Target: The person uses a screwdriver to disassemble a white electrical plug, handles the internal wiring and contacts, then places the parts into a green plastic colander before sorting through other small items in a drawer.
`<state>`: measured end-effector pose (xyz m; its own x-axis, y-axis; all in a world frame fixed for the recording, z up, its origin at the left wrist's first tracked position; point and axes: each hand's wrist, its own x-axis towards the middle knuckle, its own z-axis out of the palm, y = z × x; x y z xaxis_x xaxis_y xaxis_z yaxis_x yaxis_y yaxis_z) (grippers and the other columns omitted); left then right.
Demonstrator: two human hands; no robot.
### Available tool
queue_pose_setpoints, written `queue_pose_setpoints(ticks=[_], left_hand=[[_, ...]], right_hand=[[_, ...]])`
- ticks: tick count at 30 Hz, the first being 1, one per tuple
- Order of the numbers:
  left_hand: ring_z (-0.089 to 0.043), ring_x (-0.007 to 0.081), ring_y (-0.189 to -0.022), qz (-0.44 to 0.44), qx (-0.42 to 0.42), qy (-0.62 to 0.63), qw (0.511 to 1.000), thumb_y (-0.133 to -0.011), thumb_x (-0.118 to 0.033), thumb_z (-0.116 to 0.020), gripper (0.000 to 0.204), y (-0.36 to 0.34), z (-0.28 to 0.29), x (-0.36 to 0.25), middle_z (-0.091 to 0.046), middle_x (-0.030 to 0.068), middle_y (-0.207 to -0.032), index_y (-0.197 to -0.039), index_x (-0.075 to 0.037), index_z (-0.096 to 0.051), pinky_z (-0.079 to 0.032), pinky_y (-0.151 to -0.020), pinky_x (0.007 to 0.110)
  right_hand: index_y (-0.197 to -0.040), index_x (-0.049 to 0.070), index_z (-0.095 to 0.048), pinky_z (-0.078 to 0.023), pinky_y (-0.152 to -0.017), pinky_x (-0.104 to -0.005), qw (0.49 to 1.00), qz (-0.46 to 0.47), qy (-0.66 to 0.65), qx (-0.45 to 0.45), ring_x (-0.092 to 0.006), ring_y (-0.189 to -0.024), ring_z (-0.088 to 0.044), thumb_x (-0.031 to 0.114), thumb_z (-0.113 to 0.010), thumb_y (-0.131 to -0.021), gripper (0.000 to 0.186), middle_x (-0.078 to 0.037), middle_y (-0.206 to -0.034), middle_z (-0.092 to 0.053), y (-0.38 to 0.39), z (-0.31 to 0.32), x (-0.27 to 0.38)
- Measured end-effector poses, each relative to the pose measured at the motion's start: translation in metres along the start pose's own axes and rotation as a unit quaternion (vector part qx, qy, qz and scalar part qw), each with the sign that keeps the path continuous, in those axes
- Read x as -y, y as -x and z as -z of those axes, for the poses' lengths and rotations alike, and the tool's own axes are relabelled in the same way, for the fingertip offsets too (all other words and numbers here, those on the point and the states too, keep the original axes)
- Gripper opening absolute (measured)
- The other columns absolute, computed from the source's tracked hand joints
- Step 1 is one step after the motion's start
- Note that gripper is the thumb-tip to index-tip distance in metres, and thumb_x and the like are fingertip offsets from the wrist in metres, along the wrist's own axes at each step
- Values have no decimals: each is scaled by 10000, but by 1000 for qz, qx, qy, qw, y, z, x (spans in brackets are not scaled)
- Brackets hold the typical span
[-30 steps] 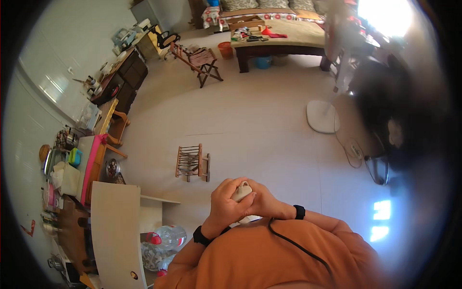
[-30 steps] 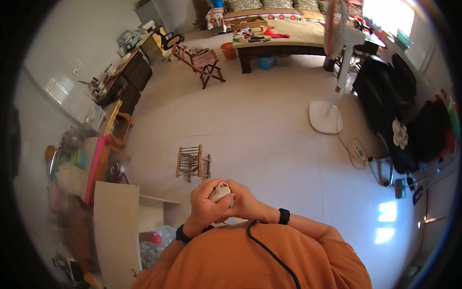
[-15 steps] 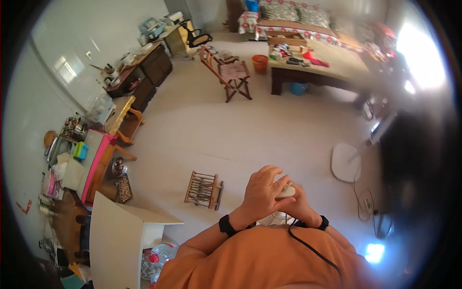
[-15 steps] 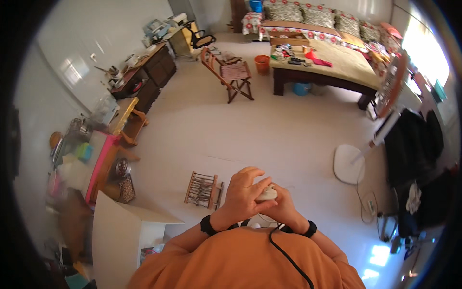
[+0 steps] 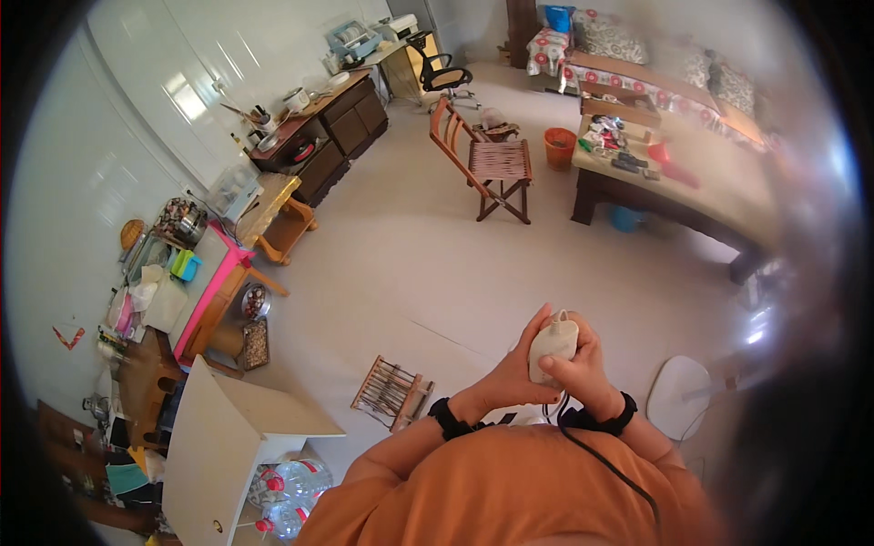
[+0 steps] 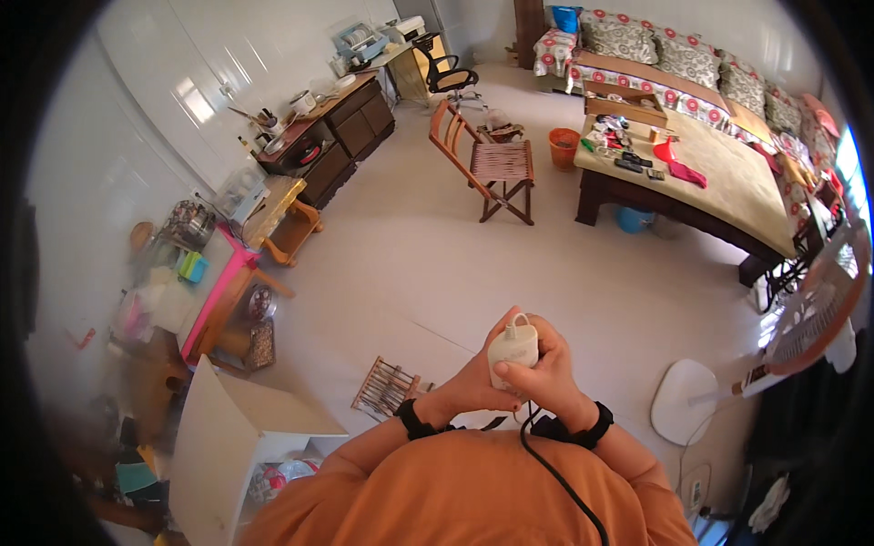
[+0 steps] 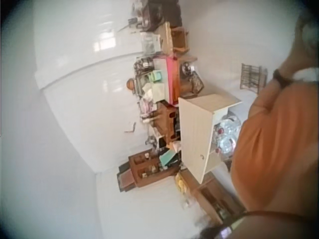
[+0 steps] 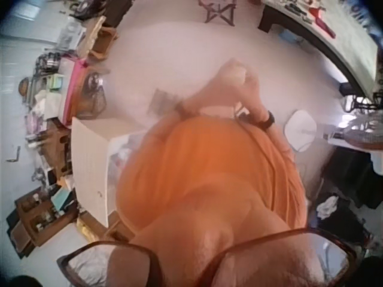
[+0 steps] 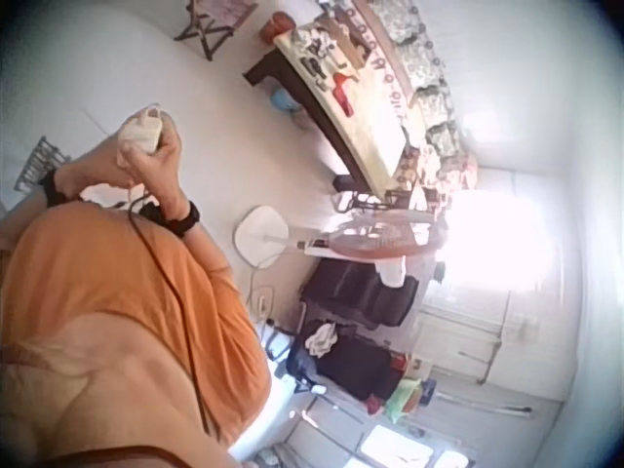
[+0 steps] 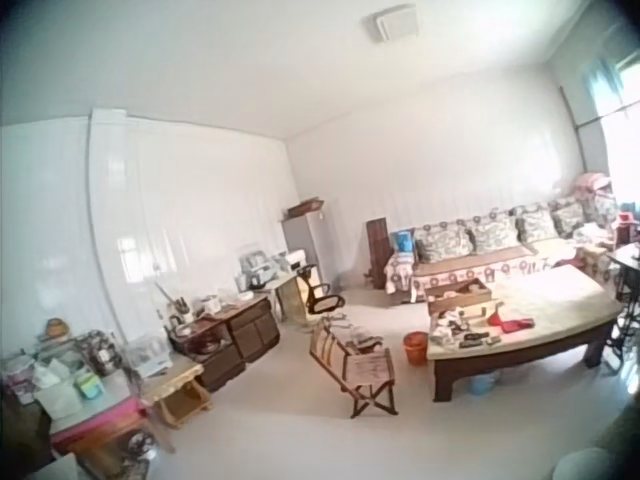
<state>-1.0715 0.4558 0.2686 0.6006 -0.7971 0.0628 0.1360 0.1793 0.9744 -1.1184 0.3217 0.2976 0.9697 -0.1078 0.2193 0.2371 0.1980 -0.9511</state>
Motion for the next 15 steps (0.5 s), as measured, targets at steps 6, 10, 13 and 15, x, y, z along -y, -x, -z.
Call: queue_pose_setpoints(ticks=[6,10,13,15], left_hand=[[-465,201,-1122,55,-4,-98,994,-641,-63,-705,769,-75,41,-6,-475,79,-1197,-1311,-77,-329,-410,-908,317],[-539,143,-893,-45,-106,-144,983,-711,-41,-665,366,-123,73,9,-554,38,-972,-1040,-60,-506,-459,-743,291],[-549,126,-807,-92,-173,-242,950,-741,-32,-628,268,-167,135,16,-575,30,-887,-990,-45,-530,-463,-700,277],[-552,125,-760,-21,-235,-127,964,-770,-52,-572,195,-199,170,-23,-583,37,-861,-960,-46,-529,-460,-679,264]], right_hand=[[-888,25,-562,-428,-659,-285,986,93,114,79,-155,-725,-515,272,-740,-668,375,-50,-800,-547,-96,40,-31],[-872,15,-566,-433,-647,-303,907,293,301,13,-219,-701,-513,408,-738,-690,466,-90,-778,-539,-167,50,-46],[-857,12,-570,-441,-634,-311,911,247,330,-32,-223,-721,-525,452,-714,-710,486,-94,-781,-543,-210,71,-62],[-866,18,-574,-461,-644,-309,941,118,317,-27,-217,-764,-551,446,-610,-818,432,-93,-823,-570,-230,94,-80]])
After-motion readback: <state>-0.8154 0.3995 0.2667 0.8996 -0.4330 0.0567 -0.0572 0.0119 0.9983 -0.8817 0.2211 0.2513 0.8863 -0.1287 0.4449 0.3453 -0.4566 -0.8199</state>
